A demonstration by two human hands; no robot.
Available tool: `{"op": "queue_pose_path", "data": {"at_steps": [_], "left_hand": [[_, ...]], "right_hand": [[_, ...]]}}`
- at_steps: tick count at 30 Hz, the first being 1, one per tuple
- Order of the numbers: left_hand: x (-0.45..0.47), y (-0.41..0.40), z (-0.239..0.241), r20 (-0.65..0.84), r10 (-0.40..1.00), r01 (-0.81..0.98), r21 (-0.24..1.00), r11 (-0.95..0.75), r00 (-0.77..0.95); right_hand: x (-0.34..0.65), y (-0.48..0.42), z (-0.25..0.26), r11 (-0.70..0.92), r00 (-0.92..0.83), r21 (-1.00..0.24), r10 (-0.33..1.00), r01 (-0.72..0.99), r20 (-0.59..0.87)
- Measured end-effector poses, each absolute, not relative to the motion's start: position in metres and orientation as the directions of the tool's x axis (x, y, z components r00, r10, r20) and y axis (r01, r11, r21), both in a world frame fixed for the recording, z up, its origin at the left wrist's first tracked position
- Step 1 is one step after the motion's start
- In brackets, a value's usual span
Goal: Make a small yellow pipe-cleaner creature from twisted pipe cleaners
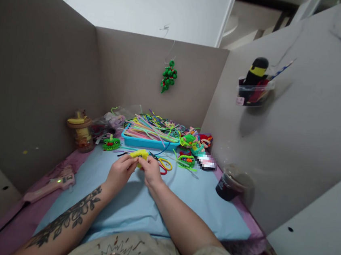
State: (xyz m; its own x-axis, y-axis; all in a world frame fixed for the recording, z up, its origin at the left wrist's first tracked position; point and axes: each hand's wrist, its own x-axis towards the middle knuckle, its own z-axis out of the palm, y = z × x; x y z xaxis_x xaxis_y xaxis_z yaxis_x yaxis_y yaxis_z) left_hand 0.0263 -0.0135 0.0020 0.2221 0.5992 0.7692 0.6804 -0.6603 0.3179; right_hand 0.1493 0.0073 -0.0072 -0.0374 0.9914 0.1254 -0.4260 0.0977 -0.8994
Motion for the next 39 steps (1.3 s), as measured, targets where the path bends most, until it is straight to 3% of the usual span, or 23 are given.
{"op": "queue_pose_path", "data": {"at_steps": [11,20,23,25,28,31,39], "left_hand": [[0.017,-0.004,0.004,0.774,0.621,0.611,0.434,-0.662,0.124],[0.007,0.007,0.006,0.667,0.739,0.565,0.648,-0.511,-0.097],[0.009,0.015,0.001,0.51,0.839,0.413,0.817,-0.403,-0.189],[0.011,0.017,0.0,0.311,0.93,0.204,0.941,-0.271,-0.198],[0.014,0.015,0.0,0.057,0.998,-0.118,0.991,-0.057,0.002],[0.013,0.012,0.001,0.017,0.993,-0.275,0.961,0.017,0.118],[0.016,0.01,0.001,-0.012,0.995,-0.363,0.931,0.048,0.101]], "right_hand": [[0.147,0.011,-0.008,-0.117,-0.196,-0.703,0.98,-0.701,0.032],[0.152,0.023,-0.017,-0.173,-0.203,-0.635,0.979,-0.753,-0.026],[0.154,0.024,-0.016,-0.187,-0.231,-0.635,0.973,-0.749,-0.013],[0.155,0.024,-0.015,-0.193,-0.245,-0.639,0.97,-0.745,-0.007],[0.157,0.024,-0.014,-0.213,-0.249,-0.63,0.968,-0.747,-0.032],[0.159,0.022,-0.011,-0.239,-0.277,-0.606,0.96,-0.759,-0.032],[0.158,0.022,-0.011,-0.231,-0.282,-0.583,0.959,-0.779,-0.003]]}}
